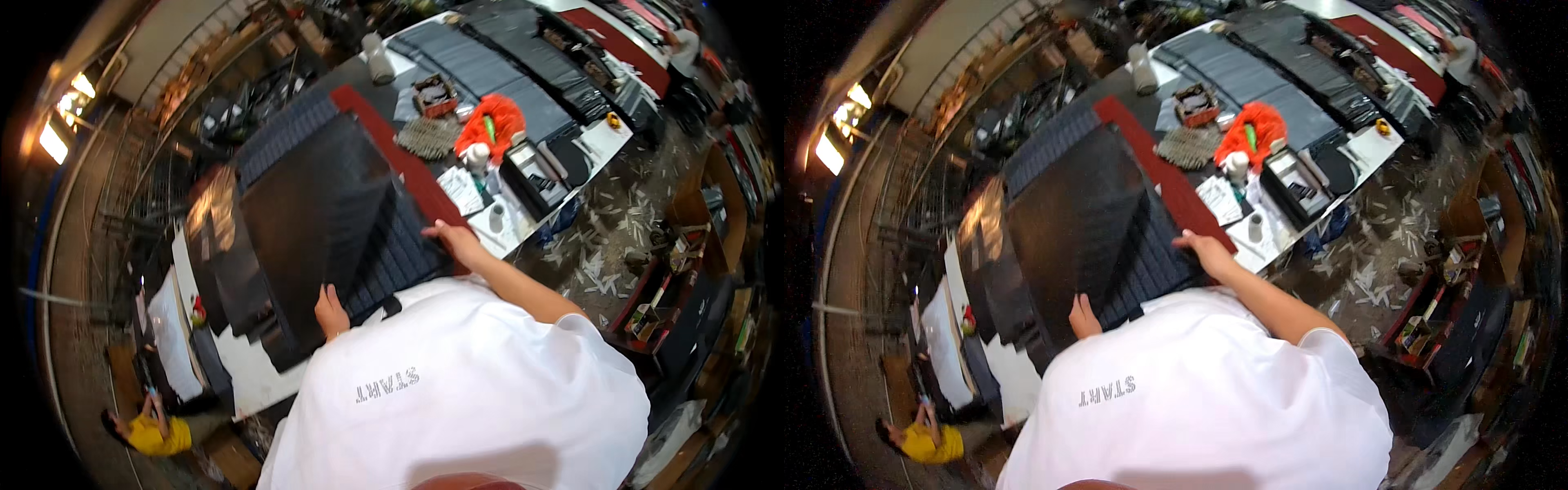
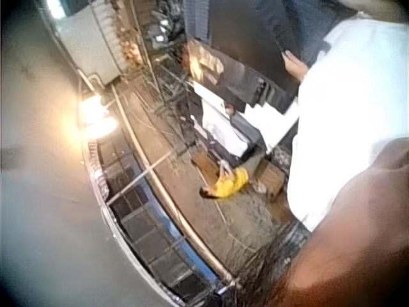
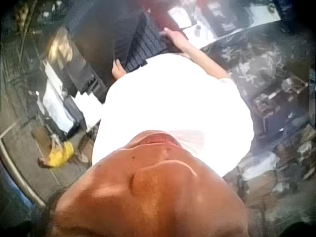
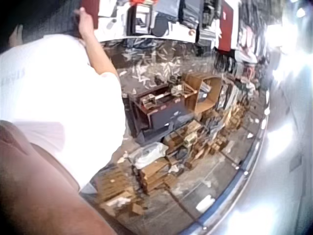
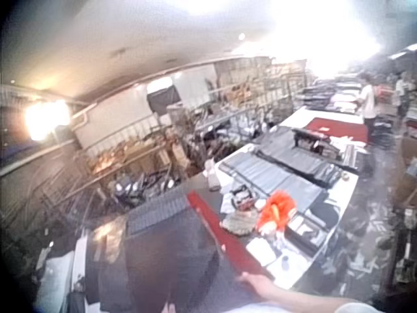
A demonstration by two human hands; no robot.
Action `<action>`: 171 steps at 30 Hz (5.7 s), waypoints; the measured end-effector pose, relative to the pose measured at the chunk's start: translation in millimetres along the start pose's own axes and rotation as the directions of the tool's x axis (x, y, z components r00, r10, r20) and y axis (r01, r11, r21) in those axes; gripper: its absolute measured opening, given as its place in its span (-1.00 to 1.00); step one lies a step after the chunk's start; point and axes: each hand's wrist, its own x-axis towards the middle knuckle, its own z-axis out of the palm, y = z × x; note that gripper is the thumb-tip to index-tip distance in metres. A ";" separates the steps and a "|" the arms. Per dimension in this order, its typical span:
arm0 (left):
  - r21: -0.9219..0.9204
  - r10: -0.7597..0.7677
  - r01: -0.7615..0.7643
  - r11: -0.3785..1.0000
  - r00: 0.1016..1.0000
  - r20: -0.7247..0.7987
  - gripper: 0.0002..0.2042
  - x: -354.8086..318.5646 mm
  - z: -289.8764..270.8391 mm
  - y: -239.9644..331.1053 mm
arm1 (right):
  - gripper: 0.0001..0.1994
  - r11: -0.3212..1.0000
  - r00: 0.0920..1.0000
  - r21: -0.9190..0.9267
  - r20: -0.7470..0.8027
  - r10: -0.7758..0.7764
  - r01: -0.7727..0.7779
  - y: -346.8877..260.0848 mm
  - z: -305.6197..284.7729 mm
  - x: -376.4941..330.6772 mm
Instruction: The person folds black rubber mats and inserts them into grey plastic shipping bags, then applies a shipping label to the outside of each bag.
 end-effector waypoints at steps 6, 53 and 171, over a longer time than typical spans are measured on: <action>0.165 0.126 -0.122 0.979 0.992 -0.018 -0.44 -15.3 -2.2 -34.4 | -0.53 0.808 0.992 -0.579 0.012 -0.125 0.109 -5.8 42.5 -12.7; 0.450 0.228 -0.277 0.849 0.960 0.160 -0.39 -25.7 -14.6 35.2 | -0.64 0.527 0.644 -0.723 -0.669 -0.370 -0.448 20.2 -237.1 23.2; -0.588 -0.044 -0.132 0.798 0.960 -0.275 -0.36 11.2 -193.3 -83.4 | -0.58 0.893 0.808 -0.397 -0.444 -0.387 0.210 -81.3 95.5 -60.3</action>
